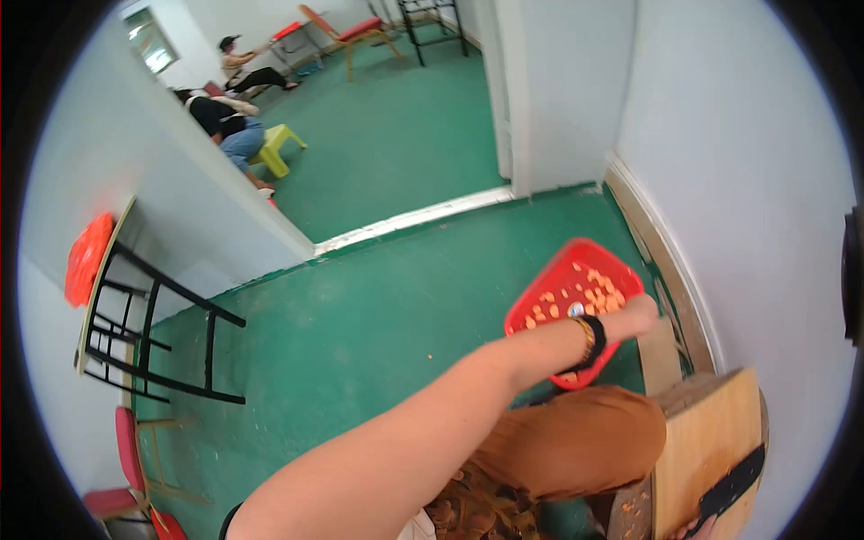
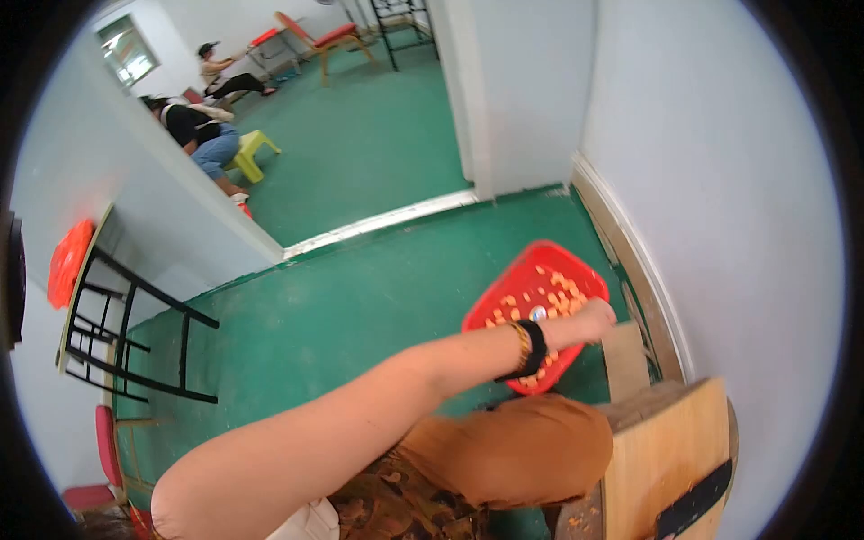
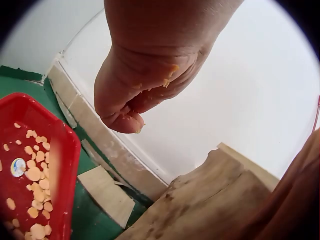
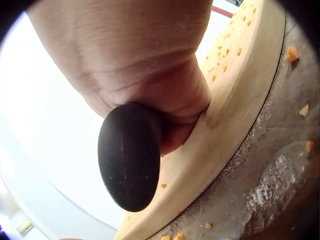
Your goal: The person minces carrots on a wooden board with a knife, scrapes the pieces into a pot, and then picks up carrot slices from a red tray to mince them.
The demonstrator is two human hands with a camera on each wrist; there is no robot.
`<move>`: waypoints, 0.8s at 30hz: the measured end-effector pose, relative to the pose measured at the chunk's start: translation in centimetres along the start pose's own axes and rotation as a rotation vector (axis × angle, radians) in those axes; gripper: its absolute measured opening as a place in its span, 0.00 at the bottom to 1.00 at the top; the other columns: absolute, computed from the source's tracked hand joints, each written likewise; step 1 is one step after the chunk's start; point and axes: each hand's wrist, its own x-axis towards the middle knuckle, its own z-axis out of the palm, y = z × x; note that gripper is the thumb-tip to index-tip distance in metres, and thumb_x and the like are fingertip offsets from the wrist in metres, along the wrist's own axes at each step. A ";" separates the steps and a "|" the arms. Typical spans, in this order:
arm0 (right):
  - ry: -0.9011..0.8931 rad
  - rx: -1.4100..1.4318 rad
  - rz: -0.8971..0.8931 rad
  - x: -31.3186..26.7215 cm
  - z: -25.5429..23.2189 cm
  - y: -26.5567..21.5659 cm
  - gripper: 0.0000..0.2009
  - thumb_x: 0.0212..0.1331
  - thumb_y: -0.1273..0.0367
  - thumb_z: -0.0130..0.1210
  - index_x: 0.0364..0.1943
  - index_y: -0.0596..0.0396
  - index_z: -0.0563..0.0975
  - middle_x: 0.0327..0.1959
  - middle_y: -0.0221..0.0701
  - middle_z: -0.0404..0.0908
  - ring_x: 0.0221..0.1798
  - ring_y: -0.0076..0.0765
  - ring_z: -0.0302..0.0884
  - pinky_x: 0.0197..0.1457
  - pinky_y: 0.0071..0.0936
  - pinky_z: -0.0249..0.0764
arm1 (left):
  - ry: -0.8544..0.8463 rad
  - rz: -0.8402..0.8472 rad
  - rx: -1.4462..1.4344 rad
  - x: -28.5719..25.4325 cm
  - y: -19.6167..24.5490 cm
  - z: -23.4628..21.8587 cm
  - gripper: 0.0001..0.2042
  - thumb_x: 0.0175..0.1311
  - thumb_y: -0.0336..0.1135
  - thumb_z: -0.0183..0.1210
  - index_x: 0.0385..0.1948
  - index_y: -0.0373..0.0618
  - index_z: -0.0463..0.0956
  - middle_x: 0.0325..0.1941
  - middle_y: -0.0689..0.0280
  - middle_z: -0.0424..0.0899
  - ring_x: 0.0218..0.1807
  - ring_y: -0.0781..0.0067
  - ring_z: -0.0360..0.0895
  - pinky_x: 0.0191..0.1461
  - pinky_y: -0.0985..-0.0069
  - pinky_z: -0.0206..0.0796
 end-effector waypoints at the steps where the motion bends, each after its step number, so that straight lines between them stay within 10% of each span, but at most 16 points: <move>1: 0.043 -0.035 -0.062 -2.9 1.9 -3.7 0.11 0.65 0.65 0.46 0.28 0.55 0.72 0.19 0.32 0.70 0.18 0.30 0.64 0.20 0.29 0.64 | -0.001 -0.052 -0.058 -0.7 -1.4 0.7 0.05 0.41 0.32 0.57 0.21 0.46 0.80 0.25 0.58 0.81 0.28 0.59 0.80 0.31 0.63 0.72; 6: 0.054 0.114 0.104 1.1 -0.4 2.7 0.11 0.69 0.58 0.43 0.36 0.49 0.69 0.19 0.24 0.66 0.12 0.19 0.59 0.13 0.19 0.58 | 0.041 -0.316 -0.445 -6.0 -6.0 2.0 0.10 0.50 0.34 0.54 0.30 0.42 0.81 0.28 0.54 0.82 0.32 0.60 0.81 0.36 0.66 0.72; 15: 0.083 0.133 0.177 0.9 0.2 2.0 0.10 0.70 0.60 0.43 0.40 0.51 0.69 0.19 0.25 0.66 0.12 0.19 0.59 0.12 0.18 0.58 | -0.129 -0.653 -0.131 -9.2 -13.0 2.0 0.15 0.56 0.39 0.56 0.41 0.41 0.80 0.38 0.54 0.83 0.44 0.61 0.81 0.48 0.68 0.70; 24: 0.098 0.077 0.195 0.5 0.4 1.4 0.11 0.70 0.59 0.42 0.37 0.52 0.67 0.18 0.25 0.65 0.10 0.20 0.56 0.11 0.19 0.57 | -0.265 -0.607 -0.231 -7.7 -12.4 5.4 0.36 0.51 0.43 0.65 0.62 0.37 0.61 0.62 0.44 0.67 0.66 0.51 0.63 0.67 0.69 0.58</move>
